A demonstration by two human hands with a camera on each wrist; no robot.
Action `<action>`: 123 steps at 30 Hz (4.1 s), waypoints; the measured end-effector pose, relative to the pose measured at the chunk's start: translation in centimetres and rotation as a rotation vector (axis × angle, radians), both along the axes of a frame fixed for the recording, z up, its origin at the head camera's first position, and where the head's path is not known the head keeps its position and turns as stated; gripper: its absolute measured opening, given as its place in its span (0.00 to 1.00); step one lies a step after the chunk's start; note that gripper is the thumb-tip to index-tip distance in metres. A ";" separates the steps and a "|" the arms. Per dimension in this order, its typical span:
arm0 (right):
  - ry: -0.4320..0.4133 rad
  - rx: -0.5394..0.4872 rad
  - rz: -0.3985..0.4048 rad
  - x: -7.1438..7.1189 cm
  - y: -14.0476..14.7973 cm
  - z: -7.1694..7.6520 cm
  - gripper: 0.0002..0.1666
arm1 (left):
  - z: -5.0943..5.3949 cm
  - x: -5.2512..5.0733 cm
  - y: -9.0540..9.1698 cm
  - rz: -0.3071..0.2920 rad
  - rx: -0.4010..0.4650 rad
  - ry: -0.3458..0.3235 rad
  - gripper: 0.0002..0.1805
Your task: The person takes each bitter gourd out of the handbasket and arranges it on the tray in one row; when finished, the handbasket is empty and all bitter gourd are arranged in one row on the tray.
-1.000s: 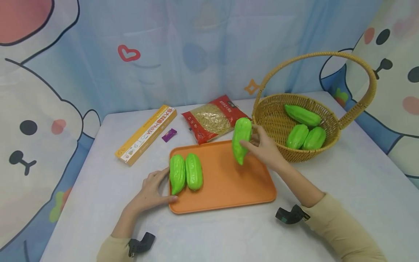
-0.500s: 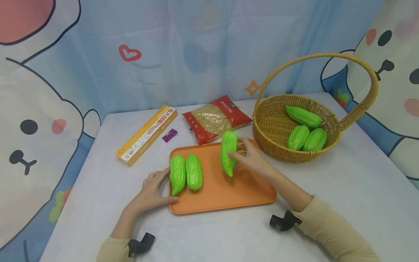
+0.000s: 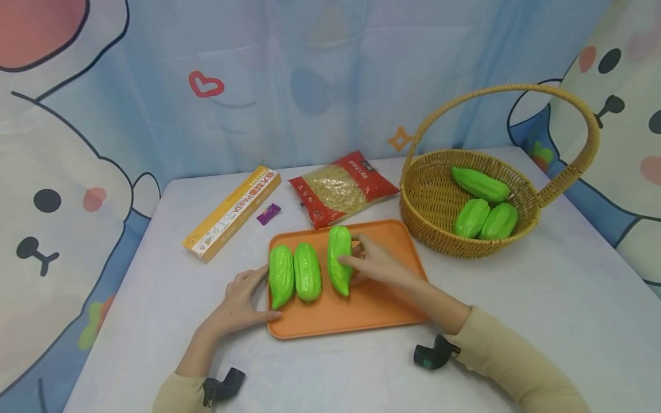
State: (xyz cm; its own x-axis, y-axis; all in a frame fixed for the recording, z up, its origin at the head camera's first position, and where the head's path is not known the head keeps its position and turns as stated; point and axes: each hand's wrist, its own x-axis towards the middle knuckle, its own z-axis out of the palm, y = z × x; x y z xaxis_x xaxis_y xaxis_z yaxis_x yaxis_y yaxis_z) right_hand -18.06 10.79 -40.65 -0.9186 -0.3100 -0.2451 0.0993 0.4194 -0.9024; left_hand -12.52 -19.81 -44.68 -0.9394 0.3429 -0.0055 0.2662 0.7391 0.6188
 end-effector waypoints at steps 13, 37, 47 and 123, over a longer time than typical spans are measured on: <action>-0.048 -0.051 -0.004 0.4 -1.4 -0.8 0.38 | 0.1 0.0 0.1 -0.004 -0.003 0.003 0.56; 0.005 -0.089 -0.039 -0.2 0.7 0.9 0.29 | 0.3 0.1 0.1 0.005 -0.006 -0.002 0.57; 0.134 -0.170 -0.046 -1.6 4.0 3.7 0.29 | 0.4 0.1 0.1 0.003 -0.015 -0.008 0.57; 0.496 0.844 -0.127 -10.6 23.4 3.2 0.30 | 0.1 0.1 0.1 0.008 0.002 -0.021 0.57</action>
